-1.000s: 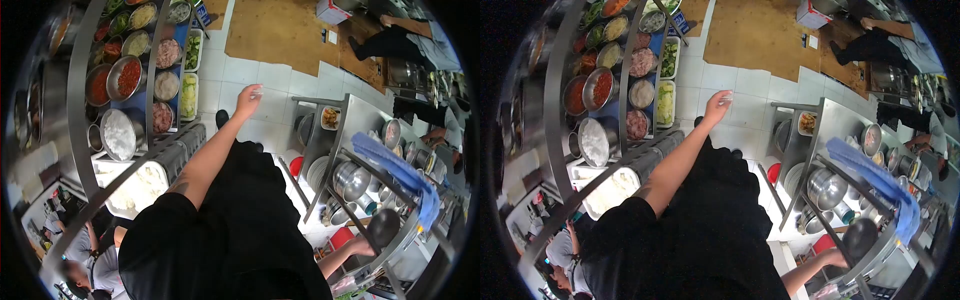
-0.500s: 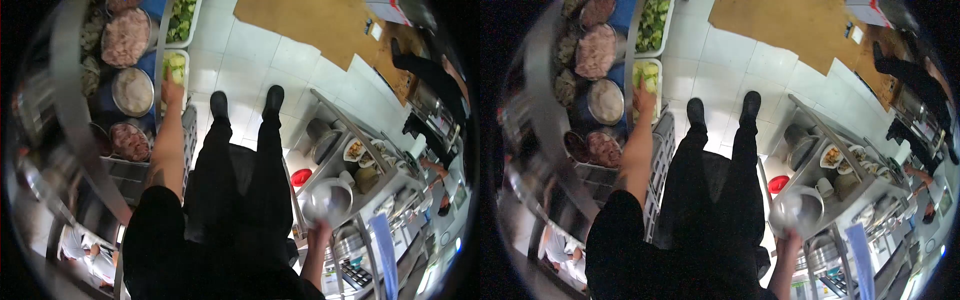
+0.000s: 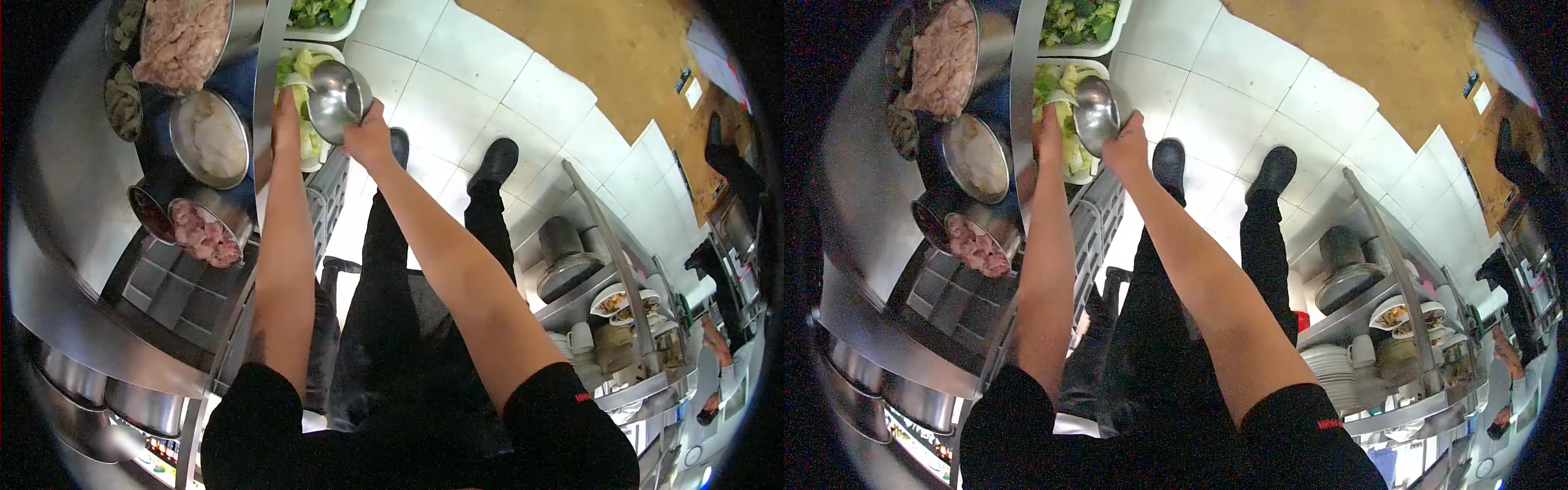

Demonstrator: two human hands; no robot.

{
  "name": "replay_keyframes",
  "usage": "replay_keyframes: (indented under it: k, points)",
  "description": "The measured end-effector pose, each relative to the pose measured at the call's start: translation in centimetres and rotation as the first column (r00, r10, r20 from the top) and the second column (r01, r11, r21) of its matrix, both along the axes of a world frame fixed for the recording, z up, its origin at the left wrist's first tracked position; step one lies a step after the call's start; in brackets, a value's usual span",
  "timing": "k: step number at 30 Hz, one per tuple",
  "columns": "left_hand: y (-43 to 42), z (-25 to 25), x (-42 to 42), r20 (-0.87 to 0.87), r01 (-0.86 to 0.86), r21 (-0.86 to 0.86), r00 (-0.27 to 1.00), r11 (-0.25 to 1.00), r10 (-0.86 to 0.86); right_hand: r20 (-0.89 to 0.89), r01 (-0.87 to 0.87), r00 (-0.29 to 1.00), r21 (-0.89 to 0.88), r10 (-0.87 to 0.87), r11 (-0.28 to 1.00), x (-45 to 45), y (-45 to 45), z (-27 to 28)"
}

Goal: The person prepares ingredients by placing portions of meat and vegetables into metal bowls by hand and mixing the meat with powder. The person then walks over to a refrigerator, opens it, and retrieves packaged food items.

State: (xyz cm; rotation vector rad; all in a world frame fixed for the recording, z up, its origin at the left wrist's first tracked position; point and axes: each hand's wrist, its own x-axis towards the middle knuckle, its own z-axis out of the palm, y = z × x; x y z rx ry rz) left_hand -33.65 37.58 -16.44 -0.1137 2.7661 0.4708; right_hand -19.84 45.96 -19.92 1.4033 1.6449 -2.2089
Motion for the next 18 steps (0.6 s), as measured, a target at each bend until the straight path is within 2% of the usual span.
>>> replay_keyframes:
  k: [1,3,4,5,6,7,8,9,11,12,15,16,17,18]
  points:
    - [-0.4,-0.2,0.5,0.075,0.054,-0.136,0.996,0.989,-0.044,-0.034,0.020,0.999,0.002,-0.020,1.000,-0.8,0.1,0.7]
    - [0.4,0.4,1.6,0.148,0.115,-0.263,0.986,0.958,-0.078,-0.075,0.042,0.996,0.006,-0.042,0.999,-2.0,1.0,2.4]
    - [1.8,1.0,3.0,-0.107,0.251,0.115,0.965,0.961,-0.240,-0.126,0.084,0.987,-0.103,-0.097,0.991,-2.1,1.6,3.5]
    - [2.6,1.4,4.0,-0.396,0.440,0.427,0.876,0.790,-0.274,-0.173,0.116,0.973,-0.209,-0.153,0.971,-2.0,2.1,3.8]
    - [2.7,1.7,4.4,-0.401,0.439,0.427,0.875,0.791,-0.269,-0.206,0.091,0.968,-0.255,-0.146,0.963,-2.1,2.3,2.6]
    - [2.5,1.8,4.8,-0.329,0.448,0.418,0.886,0.791,-0.328,-0.212,0.083,0.967,-0.255,-0.139,0.963,-1.7,2.8,1.9]
    - [2.4,2.0,5.0,-0.256,0.458,0.410,0.888,0.788,-0.383,-0.227,0.072,0.961,-0.344,-0.157,0.936,-1.1,3.8,1.3]
    - [2.0,2.3,5.4,-0.262,0.456,0.409,0.888,0.790,-0.377,-0.237,0.059,0.955,-0.431,-0.176,0.900,-0.6,4.8,0.7]
    - [1.2,3.0,6.3,-0.201,0.251,0.642,0.967,0.725,-0.156,-0.142,0.044,0.977,-0.604,-0.162,0.796,0.0,7.1,0.9]
    - [0.6,2.6,6.7,-0.075,0.068,0.694,0.997,0.717,-0.021,-0.108,0.011,0.989,-0.617,-0.098,0.787,0.2,8.3,1.5]
    - [2.1,4.5,6.9,-0.165,0.059,0.701,0.983,0.711,0.081,-0.088,-0.057,0.996,-0.638,0.001,0.768,0.0,9.1,2.3]
    - [1.9,3.7,6.2,-0.168,0.088,0.581,0.986,0.809,0.013,-0.095,-0.085,0.995,-0.642,0.031,0.762,-0.2,9.2,2.3]
    - [1.6,3.1,5.0,-0.168,0.088,0.584,0.986,0.807,0.014,-0.095,-0.086,0.995,-0.640,0.032,0.764,-0.4,9.2,2.4]
    - [1.1,2.5,3.8,-0.257,0.277,0.511,0.953,0.814,-0.163,-0.129,-0.132,0.990,-0.632,0.064,0.764,-0.6,9.0,2.5]
